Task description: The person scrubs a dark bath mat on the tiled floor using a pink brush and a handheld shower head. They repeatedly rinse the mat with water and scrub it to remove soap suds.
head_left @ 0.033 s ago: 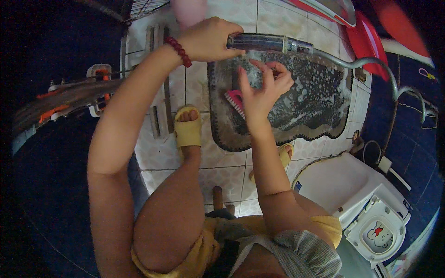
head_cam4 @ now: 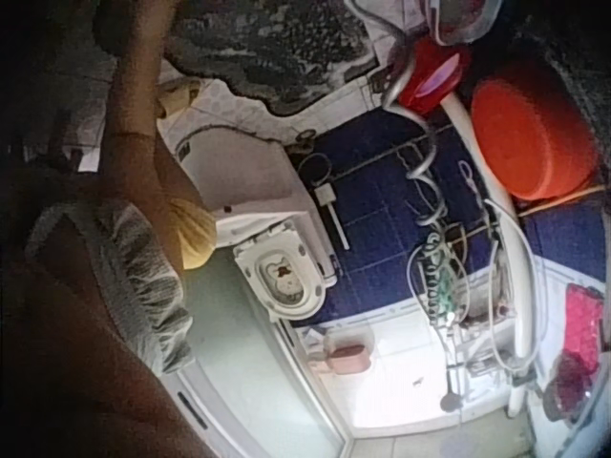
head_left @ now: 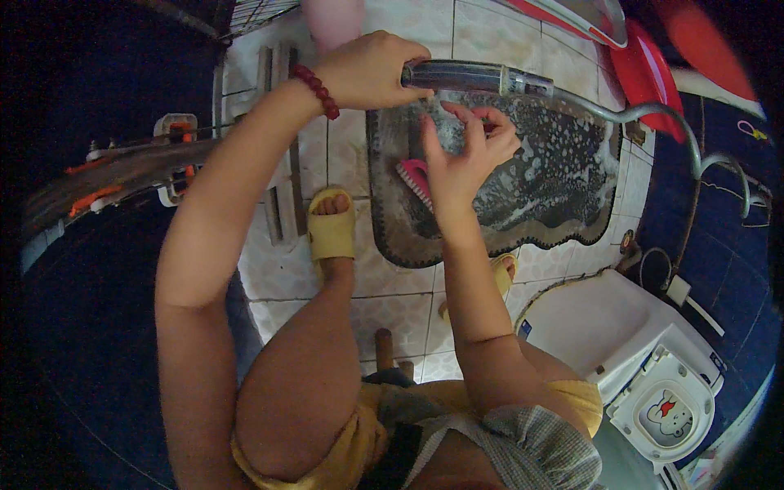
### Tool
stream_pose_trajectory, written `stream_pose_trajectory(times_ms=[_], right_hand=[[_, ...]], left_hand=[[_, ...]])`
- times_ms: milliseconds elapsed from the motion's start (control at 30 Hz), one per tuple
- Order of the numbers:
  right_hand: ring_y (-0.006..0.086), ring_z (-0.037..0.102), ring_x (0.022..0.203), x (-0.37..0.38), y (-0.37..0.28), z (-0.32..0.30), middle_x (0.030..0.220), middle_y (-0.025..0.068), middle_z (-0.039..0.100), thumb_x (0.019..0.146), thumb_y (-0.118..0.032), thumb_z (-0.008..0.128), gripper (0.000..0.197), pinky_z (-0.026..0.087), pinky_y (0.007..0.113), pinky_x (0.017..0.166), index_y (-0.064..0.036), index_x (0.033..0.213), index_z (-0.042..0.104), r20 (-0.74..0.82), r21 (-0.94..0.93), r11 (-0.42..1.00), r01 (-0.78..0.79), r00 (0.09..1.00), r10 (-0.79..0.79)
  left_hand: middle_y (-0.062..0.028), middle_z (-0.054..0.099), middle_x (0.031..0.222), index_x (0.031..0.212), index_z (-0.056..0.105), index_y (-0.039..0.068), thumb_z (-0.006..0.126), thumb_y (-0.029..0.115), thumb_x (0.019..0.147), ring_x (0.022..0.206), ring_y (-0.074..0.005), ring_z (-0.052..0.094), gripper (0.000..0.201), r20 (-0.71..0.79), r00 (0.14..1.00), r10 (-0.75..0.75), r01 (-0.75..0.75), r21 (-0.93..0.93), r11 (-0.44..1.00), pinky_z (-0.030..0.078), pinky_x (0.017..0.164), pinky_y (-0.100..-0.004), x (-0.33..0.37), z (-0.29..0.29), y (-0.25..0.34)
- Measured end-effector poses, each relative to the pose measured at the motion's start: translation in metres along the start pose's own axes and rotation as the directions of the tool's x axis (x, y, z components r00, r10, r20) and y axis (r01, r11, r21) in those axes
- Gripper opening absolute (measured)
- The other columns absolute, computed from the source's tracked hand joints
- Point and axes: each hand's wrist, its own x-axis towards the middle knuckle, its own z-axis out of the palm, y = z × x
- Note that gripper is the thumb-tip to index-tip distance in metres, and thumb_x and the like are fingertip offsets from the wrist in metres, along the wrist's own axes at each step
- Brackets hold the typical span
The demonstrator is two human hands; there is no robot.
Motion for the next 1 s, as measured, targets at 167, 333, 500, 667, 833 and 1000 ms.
stream_pose_trajectory(times_ms=[167,333,500,667,833,1000], right_hand=[[0.0254,0.04,0.091,0.008,-0.002,0.005,0.092,0.0061,0.045,0.06,-0.02,0.075,0.023,0.029,0.037,0.079,-0.0169,0.08,0.064,-0.048,0.023,0.999,0.032,0.998,-0.031],[0.0247,0.04,0.089,0.009,0.002,0.007,0.09,0.006,0.045,0.062,-0.017,0.075,0.018,0.03,0.036,0.078,-0.0157,0.076,0.064,-0.055,0.041,0.999,0.023,0.998,-0.021],[0.0217,0.043,0.087,0.041,0.029,-0.009,0.09,0.0068,0.046,0.066,-0.008,0.073,0.016,0.035,0.032,0.078,-0.009,0.077,0.062,-0.356,0.003,1.0,0.027,0.934,-0.025],[0.028,0.044,0.093,0.093,0.051,0.025,0.09,0.0141,0.047,0.077,-0.012,0.06,0.011,0.037,0.042,0.08,-0.0068,0.087,0.062,-0.569,0.155,0.987,0.039,0.82,0.057],[0.0346,0.049,0.099,0.069,0.198,0.144,0.1,0.0179,0.053,0.073,-0.015,0.061,0.035,0.04,0.043,0.085,-0.0068,0.107,0.059,0.206,-0.233,0.969,0.08,0.978,-0.031],[0.0337,0.05,0.093,-0.028,0.151,0.088,0.097,0.0171,0.052,0.073,-0.025,0.064,0.035,0.042,0.043,0.078,-0.0073,0.103,0.061,0.449,-0.176,0.981,-0.08,0.88,0.153]], left_hand=[[-0.0167,0.061,0.073,0.081,0.06,0.003,0.064,0.03,0.071,0.07,-0.0321,0.06,0.03,0.001,1.0,0.028,-0.028,0.003,1.0,0.047,0.065,-0.0381,0.001,0.003,-0.005],[-0.0154,0.061,0.073,0.083,0.06,0.005,0.065,0.036,0.071,0.069,-0.032,0.06,0.034,0.012,0.999,0.032,-0.031,-0.016,0.999,0.047,0.065,-0.0385,0.0,0.005,0.0],[-0.0141,0.061,0.074,0.093,0.059,0.003,0.067,0.036,0.073,0.068,-0.0286,0.061,0.039,-0.135,0.99,0.046,-0.035,0.085,0.996,0.048,0.064,-0.0353,-0.003,-0.007,-0.01],[-0.0139,0.062,0.075,0.098,0.058,0.001,0.069,0.033,0.073,0.069,-0.0278,0.062,0.042,-0.145,0.987,0.075,-0.056,0.13,0.99,0.048,0.064,-0.0348,-0.006,-0.013,-0.019],[-0.0125,0.062,0.074,0.092,0.06,0.009,0.064,0.035,0.074,0.068,-0.0307,0.06,0.032,-0.087,0.996,-0.035,0.044,0.097,0.994,0.048,0.063,-0.0373,0.001,-0.016,-0.003],[-0.0131,0.063,0.078,0.097,0.059,0.004,0.067,0.033,0.073,0.071,-0.0285,0.062,0.038,-0.162,0.985,0.064,-0.039,0.154,0.987,0.049,0.067,-0.0354,-0.009,-0.009,-0.033]])
